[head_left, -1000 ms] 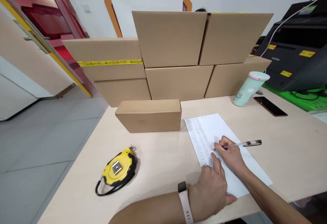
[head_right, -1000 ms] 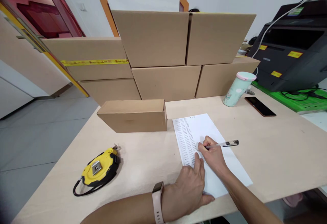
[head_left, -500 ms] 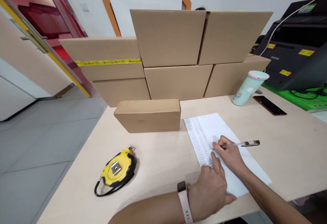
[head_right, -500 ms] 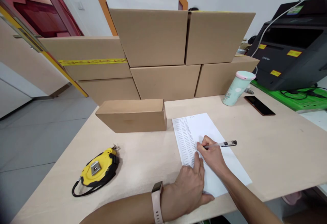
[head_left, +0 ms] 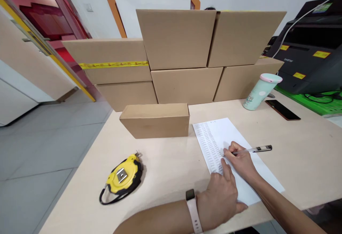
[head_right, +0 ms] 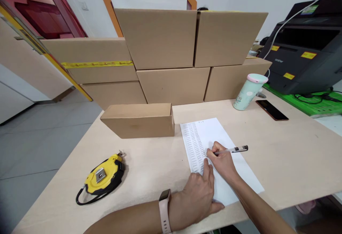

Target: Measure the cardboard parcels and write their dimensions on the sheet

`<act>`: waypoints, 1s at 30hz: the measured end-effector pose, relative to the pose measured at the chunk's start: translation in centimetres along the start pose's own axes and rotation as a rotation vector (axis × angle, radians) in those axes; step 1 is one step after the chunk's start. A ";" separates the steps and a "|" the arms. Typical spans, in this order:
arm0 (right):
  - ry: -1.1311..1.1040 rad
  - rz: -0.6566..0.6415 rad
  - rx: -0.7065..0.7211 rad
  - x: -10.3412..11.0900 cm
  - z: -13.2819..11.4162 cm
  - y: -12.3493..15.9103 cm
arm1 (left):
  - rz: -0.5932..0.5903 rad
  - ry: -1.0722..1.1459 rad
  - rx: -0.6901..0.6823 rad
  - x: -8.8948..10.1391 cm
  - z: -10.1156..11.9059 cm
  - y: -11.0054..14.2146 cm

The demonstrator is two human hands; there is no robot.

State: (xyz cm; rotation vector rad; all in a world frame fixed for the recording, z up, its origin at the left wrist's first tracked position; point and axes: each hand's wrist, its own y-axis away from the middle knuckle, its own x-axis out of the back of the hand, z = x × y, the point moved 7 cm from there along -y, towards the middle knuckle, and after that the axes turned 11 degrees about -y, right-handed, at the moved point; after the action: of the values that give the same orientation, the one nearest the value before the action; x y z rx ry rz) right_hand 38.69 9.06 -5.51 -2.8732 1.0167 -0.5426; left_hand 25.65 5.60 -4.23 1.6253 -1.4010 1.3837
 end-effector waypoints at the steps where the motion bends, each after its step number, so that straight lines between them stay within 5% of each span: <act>1: 0.003 -0.003 -0.004 0.0 0.1 0.0 | 0.006 0.002 0.000 0.0 0.0 0.0; 30: -0.012 0.007 -0.015 0.2 0.4 0.0 | 0.023 -0.002 0.007 0.1 0.0 0.0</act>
State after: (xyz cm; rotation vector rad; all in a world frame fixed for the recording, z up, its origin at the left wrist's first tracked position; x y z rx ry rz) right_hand 39.02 8.92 -5.84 -2.8810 1.0327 -0.5184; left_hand 25.62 5.58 -4.14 1.6200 -1.4213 1.4023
